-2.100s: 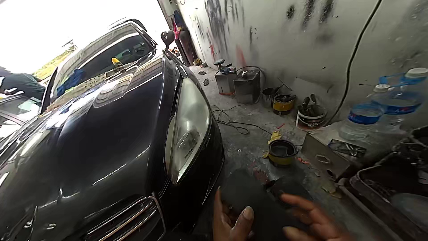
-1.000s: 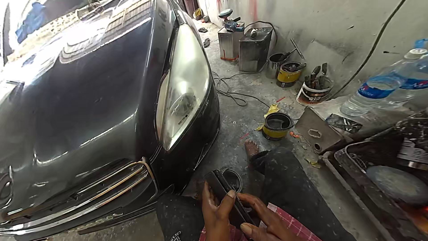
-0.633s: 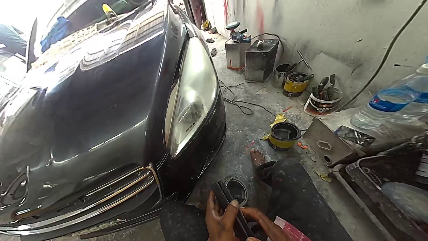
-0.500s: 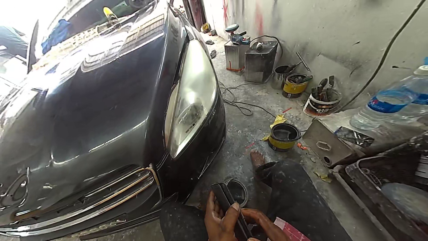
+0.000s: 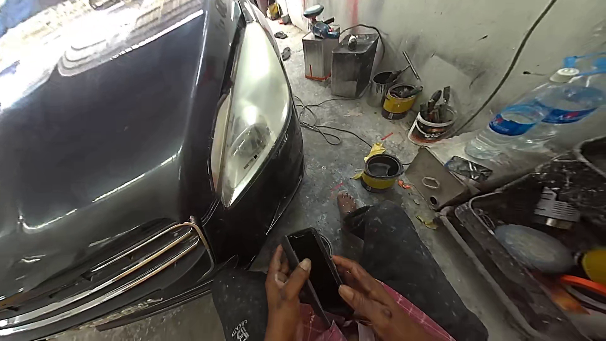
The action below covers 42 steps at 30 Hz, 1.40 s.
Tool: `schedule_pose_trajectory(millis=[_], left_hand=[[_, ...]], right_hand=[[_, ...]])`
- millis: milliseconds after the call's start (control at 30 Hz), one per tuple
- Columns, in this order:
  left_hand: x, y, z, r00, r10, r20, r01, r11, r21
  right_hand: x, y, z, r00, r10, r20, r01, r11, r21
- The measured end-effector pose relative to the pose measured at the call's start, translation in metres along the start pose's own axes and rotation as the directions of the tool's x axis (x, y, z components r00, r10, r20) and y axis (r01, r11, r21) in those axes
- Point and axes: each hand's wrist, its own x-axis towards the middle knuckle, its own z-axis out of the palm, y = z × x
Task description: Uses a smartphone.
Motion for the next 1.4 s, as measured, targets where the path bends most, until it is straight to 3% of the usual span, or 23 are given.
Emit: schedule_pose_trajectory(millis=[233, 867, 967, 1100, 1300, 1400], left_hand=[[0.002, 0.002, -0.022, 0.993, -0.037, 0.110, 0.056, 0.982, -0.181], [0.003, 0.004, -0.023, 0.993, -0.074, 0.091, 0.091, 0.973, -0.212], [0.003, 0.003, -0.023, 0.993, -0.076, 0.092, 0.094, 0.974, -0.206], [0.003, 0.001, -0.023, 0.990, -0.088, 0.106, 0.108, 0.974, -0.200], [0.002, -0.004, -0.023, 0.987, -0.078, 0.144, 0.105, 0.975, -0.194], [0.002, -0.007, -0.023, 0.984, -0.073, 0.161, 0.104, 0.977, -0.187]], right_hand=[[0.005, 0.005, -0.009, 0.968, 0.245, -0.060, -0.220, 0.936, 0.275], [0.009, 0.004, -0.006, 0.950, 0.304, -0.072, -0.282, 0.933, 0.223], [0.010, 0.004, -0.004, 0.956, 0.278, -0.093, -0.261, 0.952, 0.163], [0.012, 0.008, -0.002, 0.951, 0.271, -0.148, -0.281, 0.959, -0.046], [0.017, 0.009, -0.009, 0.918, 0.363, -0.160, -0.396, 0.844, -0.361], [0.016, 0.016, -0.011, 0.938, 0.265, -0.225, -0.340, 0.837, -0.429]])
